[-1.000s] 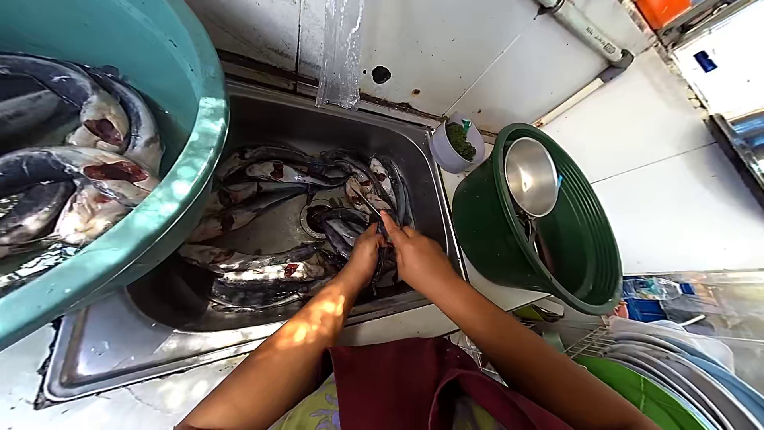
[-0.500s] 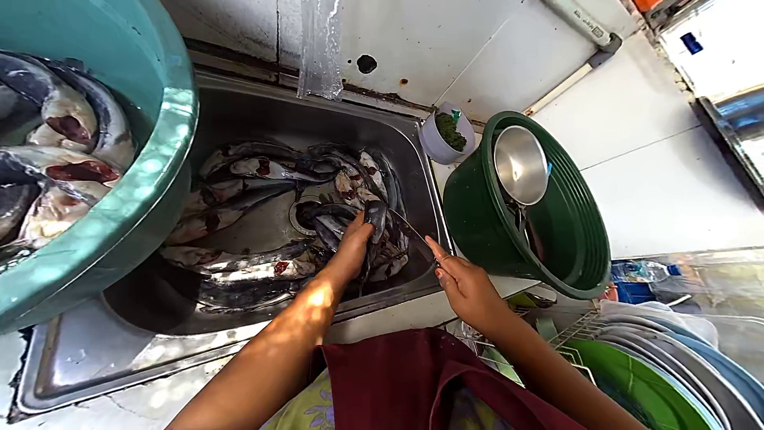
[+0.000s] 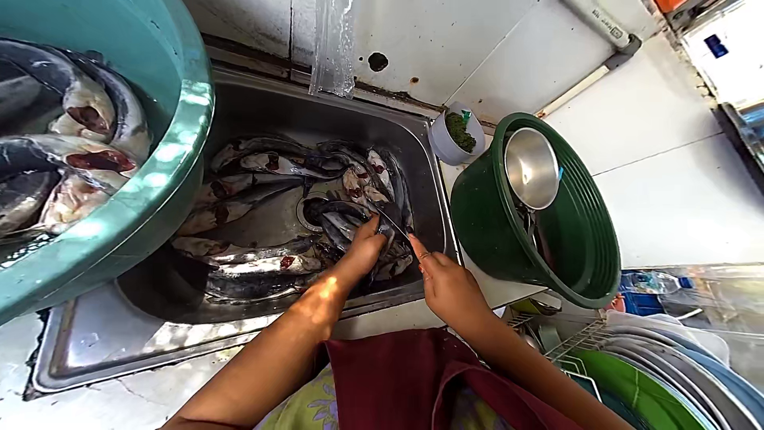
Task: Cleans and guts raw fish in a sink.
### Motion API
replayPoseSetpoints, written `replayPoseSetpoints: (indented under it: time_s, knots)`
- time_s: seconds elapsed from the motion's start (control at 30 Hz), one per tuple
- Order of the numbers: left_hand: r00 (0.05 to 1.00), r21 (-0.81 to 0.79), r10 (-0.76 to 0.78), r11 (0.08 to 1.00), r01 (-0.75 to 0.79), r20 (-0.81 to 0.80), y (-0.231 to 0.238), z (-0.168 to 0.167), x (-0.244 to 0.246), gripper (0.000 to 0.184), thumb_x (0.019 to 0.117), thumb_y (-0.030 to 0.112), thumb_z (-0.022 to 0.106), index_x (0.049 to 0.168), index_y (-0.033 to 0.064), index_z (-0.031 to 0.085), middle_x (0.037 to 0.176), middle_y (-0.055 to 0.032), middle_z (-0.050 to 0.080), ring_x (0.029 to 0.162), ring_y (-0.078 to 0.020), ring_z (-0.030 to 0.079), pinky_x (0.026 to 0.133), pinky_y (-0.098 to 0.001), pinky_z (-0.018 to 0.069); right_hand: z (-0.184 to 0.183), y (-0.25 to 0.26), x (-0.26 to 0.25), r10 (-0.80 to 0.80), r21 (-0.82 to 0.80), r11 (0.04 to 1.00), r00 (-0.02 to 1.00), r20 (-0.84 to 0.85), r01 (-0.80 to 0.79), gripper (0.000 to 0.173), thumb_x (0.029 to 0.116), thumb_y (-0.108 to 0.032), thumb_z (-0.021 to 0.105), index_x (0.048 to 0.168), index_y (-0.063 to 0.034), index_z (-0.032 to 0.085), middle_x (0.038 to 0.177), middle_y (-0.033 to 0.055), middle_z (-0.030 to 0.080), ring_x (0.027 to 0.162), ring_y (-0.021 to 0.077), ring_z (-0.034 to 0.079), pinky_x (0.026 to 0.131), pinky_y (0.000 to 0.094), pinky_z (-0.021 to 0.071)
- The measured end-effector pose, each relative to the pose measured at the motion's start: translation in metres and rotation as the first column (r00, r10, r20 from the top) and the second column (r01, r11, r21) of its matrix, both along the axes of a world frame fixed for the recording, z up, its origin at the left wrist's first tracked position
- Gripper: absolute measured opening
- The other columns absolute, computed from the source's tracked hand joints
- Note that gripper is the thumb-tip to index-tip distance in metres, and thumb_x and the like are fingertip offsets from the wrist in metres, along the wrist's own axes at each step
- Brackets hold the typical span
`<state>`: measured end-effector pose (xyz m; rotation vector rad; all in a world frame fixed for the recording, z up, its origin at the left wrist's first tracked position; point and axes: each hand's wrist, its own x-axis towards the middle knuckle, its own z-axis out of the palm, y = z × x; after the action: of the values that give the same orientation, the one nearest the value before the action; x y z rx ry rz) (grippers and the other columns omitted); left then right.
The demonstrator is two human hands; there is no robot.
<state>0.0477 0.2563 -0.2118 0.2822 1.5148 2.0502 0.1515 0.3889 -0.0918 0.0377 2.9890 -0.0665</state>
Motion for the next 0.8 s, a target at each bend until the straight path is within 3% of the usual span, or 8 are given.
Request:
replayPoseSetpoints:
  time_s: [0.1,0.23,0.3,0.37,0.43,0.6,0.73,0.8]
  knots:
    - [0.999,0.021,-0.007,1.000,0.008,-0.051,0.003,-0.001,0.003,0.036,0.0909,0.006,0.041,0.123,0.0042,0.058,0.094,-0.0051,0.063,0.079,-0.0110,0.062,0.071,-0.0330,0.0539,-0.006,-0.016,-0.020,0.016,0.036,0.999,0.999,-0.030,-0.015,0.055,0.1000,-0.007,0.048,0.154,-0.0147,0.049,0.099,0.0182,0.071,0.075,0.0327,0.071,0.065,0.0466,0.0591]
    - [0.996,0.113,0.075,0.990,-0.080,0.055,0.002,-0.001,0.003,0.042,0.0918,0.005,0.037,0.129,0.0064,0.056,0.098,-0.0039,0.066,0.083,-0.0090,0.064,0.076,-0.0320,0.0548,-0.008,-0.032,-0.054,-0.029,-0.011,1.000,0.998,0.060,0.030,0.061,0.1038,-0.010,0.048,0.162,-0.0212,0.035,0.107,0.0188,0.069,0.087,0.0342,0.071,0.076,0.0494,0.0588]
    - [0.985,0.152,0.135,0.977,-0.151,0.107,-0.001,0.000,0.001,0.042,0.0919,0.004,0.035,0.127,0.0088,0.056,0.090,-0.0015,0.064,0.075,-0.0079,0.061,0.069,-0.0289,0.0536,-0.012,-0.028,-0.052,0.020,-0.034,0.999,0.999,0.035,-0.018,0.063,0.1031,-0.008,0.048,0.163,-0.0213,0.033,0.108,0.0185,0.069,0.087,0.0341,0.072,0.075,0.0493,0.0592]
    - [0.968,0.195,0.163,0.960,-0.200,0.190,-0.001,0.000,-0.002,0.041,0.0909,0.004,0.034,0.125,0.0106,0.055,0.080,0.0002,0.060,0.064,-0.0075,0.056,0.059,-0.0250,0.0487,-0.014,-0.016,-0.035,0.068,-0.040,0.997,0.998,-0.006,-0.068,0.060,0.1024,-0.008,0.048,0.161,-0.0193,0.038,0.106,0.0192,0.070,0.080,0.0341,0.072,0.070,0.0489,0.0597]
    - [0.954,0.203,0.164,0.955,-0.217,0.250,0.000,0.001,-0.004,0.038,0.0930,0.005,0.034,0.125,0.0107,0.054,0.078,-0.0005,0.058,0.061,-0.0080,0.054,0.056,-0.0240,0.0473,-0.010,-0.003,-0.014,0.086,-0.032,0.996,0.996,0.000,-0.086,0.056,0.1019,-0.008,0.047,0.157,-0.0158,0.045,0.102,0.0187,0.070,0.076,0.0332,0.071,0.066,0.0480,0.0596]
    - [0.970,0.168,0.109,0.975,-0.147,0.216,0.005,0.006,0.003,0.038,0.0912,0.002,0.036,0.125,0.0083,0.054,0.084,-0.0012,0.060,0.068,-0.0086,0.058,0.063,-0.0261,0.0502,-0.001,-0.006,-0.014,0.061,-0.013,0.998,0.998,0.011,-0.061,0.055,0.1004,-0.006,0.048,0.155,-0.0127,0.049,0.103,0.0196,0.070,0.077,0.0336,0.072,0.067,0.0475,0.0597]
    - [0.990,0.159,0.079,0.982,-0.098,0.121,0.007,0.007,0.010,0.041,0.0902,-0.001,0.035,0.125,0.0061,0.056,0.092,-0.0019,0.065,0.080,-0.0070,0.063,0.074,-0.0291,0.0543,-0.008,-0.030,-0.061,-0.017,-0.058,0.998,0.996,0.089,0.022,0.064,0.1033,-0.007,0.048,0.163,-0.0217,0.031,0.113,0.0207,0.069,0.091,0.0368,0.071,0.078,0.0524,0.0586]
    - [0.992,0.177,0.072,0.980,-0.089,0.104,0.003,0.005,0.009,0.044,0.0904,0.001,0.035,0.130,0.0076,0.055,0.096,-0.0020,0.066,0.083,-0.0071,0.064,0.075,-0.0294,0.0549,-0.012,-0.031,-0.068,0.007,-0.107,0.994,0.999,0.051,-0.001,0.065,0.1028,-0.006,0.049,0.163,-0.0221,0.032,0.110,0.0192,0.069,0.091,0.0361,0.071,0.077,0.0529,0.0588]
